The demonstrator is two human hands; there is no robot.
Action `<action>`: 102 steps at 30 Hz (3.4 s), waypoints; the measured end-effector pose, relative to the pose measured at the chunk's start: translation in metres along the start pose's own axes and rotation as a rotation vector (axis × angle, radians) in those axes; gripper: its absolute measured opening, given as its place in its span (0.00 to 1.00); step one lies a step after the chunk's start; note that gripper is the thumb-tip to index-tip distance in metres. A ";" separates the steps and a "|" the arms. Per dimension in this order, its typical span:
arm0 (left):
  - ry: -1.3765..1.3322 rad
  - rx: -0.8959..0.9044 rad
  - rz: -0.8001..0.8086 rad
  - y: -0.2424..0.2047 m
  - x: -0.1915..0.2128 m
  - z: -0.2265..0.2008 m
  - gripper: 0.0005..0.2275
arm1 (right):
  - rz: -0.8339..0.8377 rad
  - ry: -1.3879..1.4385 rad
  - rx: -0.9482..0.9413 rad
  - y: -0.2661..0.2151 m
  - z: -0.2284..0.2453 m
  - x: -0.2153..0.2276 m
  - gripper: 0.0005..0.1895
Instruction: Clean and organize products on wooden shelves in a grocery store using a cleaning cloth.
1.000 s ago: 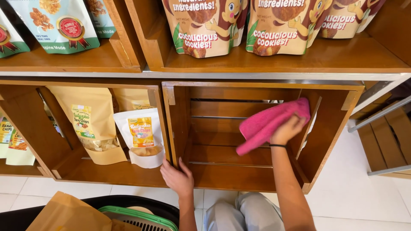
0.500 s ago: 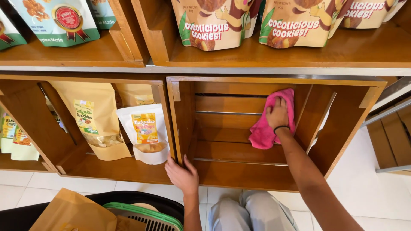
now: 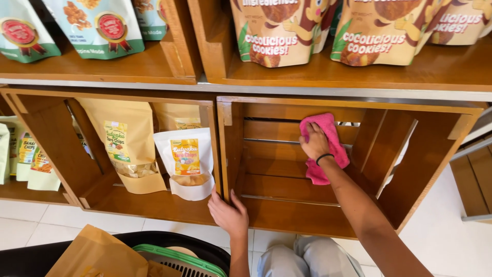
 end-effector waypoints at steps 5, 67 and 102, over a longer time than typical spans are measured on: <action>0.002 0.023 0.005 0.002 0.000 -0.002 0.23 | 0.066 0.003 0.063 0.012 0.033 -0.030 0.36; 0.002 -0.005 0.015 0.001 0.003 -0.003 0.23 | 0.478 0.073 0.136 -0.195 0.089 -0.003 0.31; -0.045 -0.185 0.813 -0.165 -0.087 -0.121 0.16 | -0.444 0.618 -0.074 -0.203 -0.031 0.267 0.41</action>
Point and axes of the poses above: each hand's wrist, its own y-axis towards the middle knuckle, its own x-axis out of the back of the hand, z = x × y, the point moved 7 cm from there along y, towards the middle knuckle, and after that the axes turned 1 degree about x, right-handed, at the moved point
